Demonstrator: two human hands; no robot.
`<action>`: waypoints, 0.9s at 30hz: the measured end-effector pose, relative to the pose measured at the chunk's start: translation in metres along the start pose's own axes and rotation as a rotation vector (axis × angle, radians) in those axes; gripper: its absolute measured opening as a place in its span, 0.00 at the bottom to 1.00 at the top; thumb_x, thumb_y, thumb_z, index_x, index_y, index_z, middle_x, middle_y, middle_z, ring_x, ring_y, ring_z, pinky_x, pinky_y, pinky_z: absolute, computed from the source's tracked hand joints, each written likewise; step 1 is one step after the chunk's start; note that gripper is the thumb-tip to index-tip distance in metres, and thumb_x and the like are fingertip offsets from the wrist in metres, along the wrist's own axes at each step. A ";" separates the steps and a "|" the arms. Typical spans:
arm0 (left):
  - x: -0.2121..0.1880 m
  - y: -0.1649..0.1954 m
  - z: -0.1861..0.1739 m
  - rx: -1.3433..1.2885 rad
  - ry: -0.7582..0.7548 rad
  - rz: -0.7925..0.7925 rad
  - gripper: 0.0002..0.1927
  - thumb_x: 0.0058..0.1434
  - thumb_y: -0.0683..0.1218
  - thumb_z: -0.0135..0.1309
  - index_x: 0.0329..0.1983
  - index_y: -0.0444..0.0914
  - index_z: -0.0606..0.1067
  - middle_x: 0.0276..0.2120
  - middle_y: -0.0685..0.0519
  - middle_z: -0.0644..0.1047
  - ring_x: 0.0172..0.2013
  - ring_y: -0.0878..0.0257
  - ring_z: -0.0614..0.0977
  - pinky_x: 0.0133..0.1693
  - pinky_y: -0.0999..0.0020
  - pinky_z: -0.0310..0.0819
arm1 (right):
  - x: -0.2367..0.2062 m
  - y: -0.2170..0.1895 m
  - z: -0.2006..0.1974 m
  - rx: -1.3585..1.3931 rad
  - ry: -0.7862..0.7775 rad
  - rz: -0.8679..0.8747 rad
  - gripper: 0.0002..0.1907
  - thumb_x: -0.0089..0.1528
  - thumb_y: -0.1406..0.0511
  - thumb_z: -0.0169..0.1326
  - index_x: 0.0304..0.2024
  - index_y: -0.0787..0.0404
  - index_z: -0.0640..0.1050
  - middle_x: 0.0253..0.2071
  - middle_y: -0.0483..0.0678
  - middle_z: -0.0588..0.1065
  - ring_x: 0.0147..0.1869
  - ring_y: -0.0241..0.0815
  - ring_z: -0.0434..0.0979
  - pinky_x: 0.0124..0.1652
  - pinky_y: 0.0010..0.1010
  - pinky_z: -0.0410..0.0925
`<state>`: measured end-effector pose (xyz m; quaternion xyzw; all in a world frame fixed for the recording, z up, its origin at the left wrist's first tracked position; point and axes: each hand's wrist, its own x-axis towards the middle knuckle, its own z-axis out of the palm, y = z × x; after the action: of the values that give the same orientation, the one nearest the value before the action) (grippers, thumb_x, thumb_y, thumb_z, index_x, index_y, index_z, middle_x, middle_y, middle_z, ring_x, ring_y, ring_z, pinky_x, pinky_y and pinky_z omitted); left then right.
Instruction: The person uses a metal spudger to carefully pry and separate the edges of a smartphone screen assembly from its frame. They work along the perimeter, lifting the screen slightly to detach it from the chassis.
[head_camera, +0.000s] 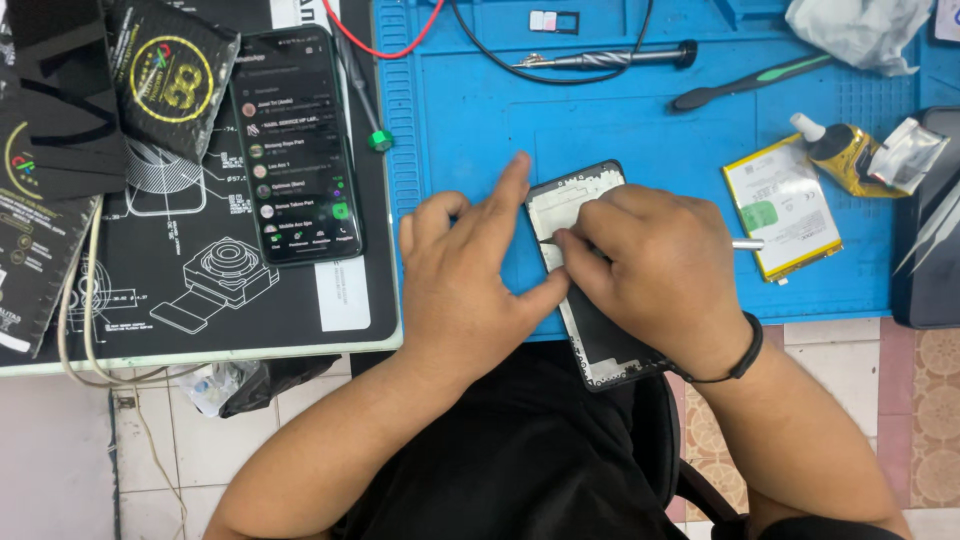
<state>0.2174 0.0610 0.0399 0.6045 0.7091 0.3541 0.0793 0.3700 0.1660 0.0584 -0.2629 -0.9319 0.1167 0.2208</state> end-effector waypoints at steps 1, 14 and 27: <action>0.001 0.001 -0.004 0.014 -0.007 0.028 0.43 0.49 0.56 0.69 0.68 0.40 0.70 0.54 0.56 0.79 0.51 0.54 0.71 0.56 0.56 0.59 | -0.001 0.000 0.000 0.011 0.003 0.010 0.13 0.58 0.64 0.66 0.25 0.60 0.75 0.24 0.48 0.71 0.28 0.52 0.74 0.28 0.42 0.64; 0.050 -0.051 -0.024 -0.145 -0.285 0.431 0.28 0.41 0.62 0.76 0.41 0.42 0.84 0.43 0.55 0.76 0.50 0.54 0.73 0.55 0.56 0.65 | -0.007 -0.013 0.003 -0.023 0.053 0.058 0.14 0.58 0.66 0.66 0.25 0.60 0.73 0.24 0.48 0.71 0.28 0.52 0.73 0.28 0.42 0.63; 0.056 -0.056 -0.023 -0.168 -0.285 0.391 0.28 0.41 0.61 0.76 0.40 0.42 0.84 0.44 0.54 0.76 0.52 0.55 0.73 0.56 0.56 0.64 | 0.000 -0.014 0.013 -0.041 0.115 0.051 0.13 0.58 0.67 0.67 0.26 0.60 0.74 0.25 0.48 0.71 0.29 0.52 0.73 0.29 0.41 0.64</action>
<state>0.1456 0.1012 0.0409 0.7652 0.5286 0.3317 0.1584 0.3578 0.1533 0.0513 -0.2975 -0.9129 0.0878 0.2654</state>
